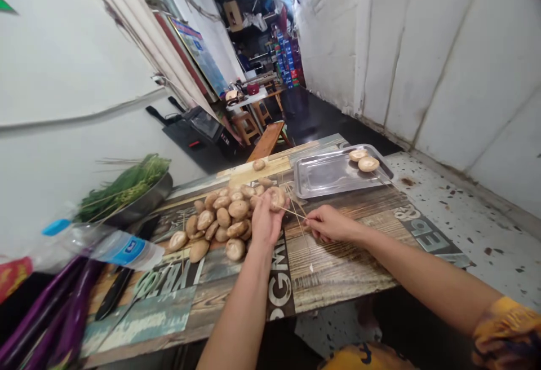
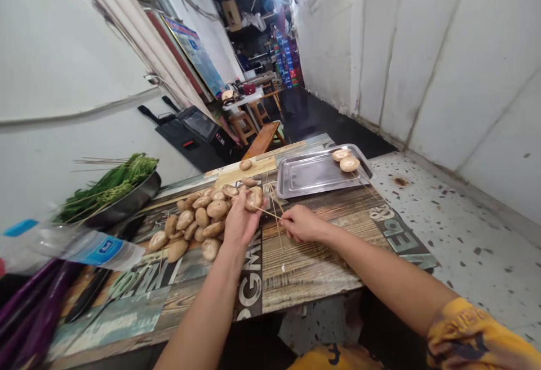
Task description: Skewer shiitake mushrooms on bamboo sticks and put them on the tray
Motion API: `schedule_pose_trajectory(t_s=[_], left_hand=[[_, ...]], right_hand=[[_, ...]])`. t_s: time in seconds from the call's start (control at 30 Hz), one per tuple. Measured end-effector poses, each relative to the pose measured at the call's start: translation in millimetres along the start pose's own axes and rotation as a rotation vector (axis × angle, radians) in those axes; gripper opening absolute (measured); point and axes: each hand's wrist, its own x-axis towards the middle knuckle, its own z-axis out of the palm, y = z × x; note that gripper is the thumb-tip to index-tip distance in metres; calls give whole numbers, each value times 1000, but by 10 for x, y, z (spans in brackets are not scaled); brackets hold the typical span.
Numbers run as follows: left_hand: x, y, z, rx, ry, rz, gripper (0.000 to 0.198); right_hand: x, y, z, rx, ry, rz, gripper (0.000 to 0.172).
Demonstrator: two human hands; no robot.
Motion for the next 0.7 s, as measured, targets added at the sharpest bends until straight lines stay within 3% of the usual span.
schedule_pose_trajectory(t_s=[0.17,0.27,0.37,0.5,0.57,0.7], left_hand=[[-43,-97,4,120,-36,58,23],[-84,-154,41,98,-79,-38,28],[-78,-148,74,-22,-104,-138,15],[20,-53,48,-144,67,-87,12],[77,-2,12,-171,143,-78,14],[131,71,-37,-252,182,-178,19]], right_hand=[[-12,-13,69,3,-9,-76,20],[-2,-35,121,21,53,-154,26],[1,-48,119,-71,180,-303,23],[-38,-63,69,-118,392,-334,31],[-77,-80,66,-123,396,-295,33],[-151,-110,123,-193,348,-325,31]])
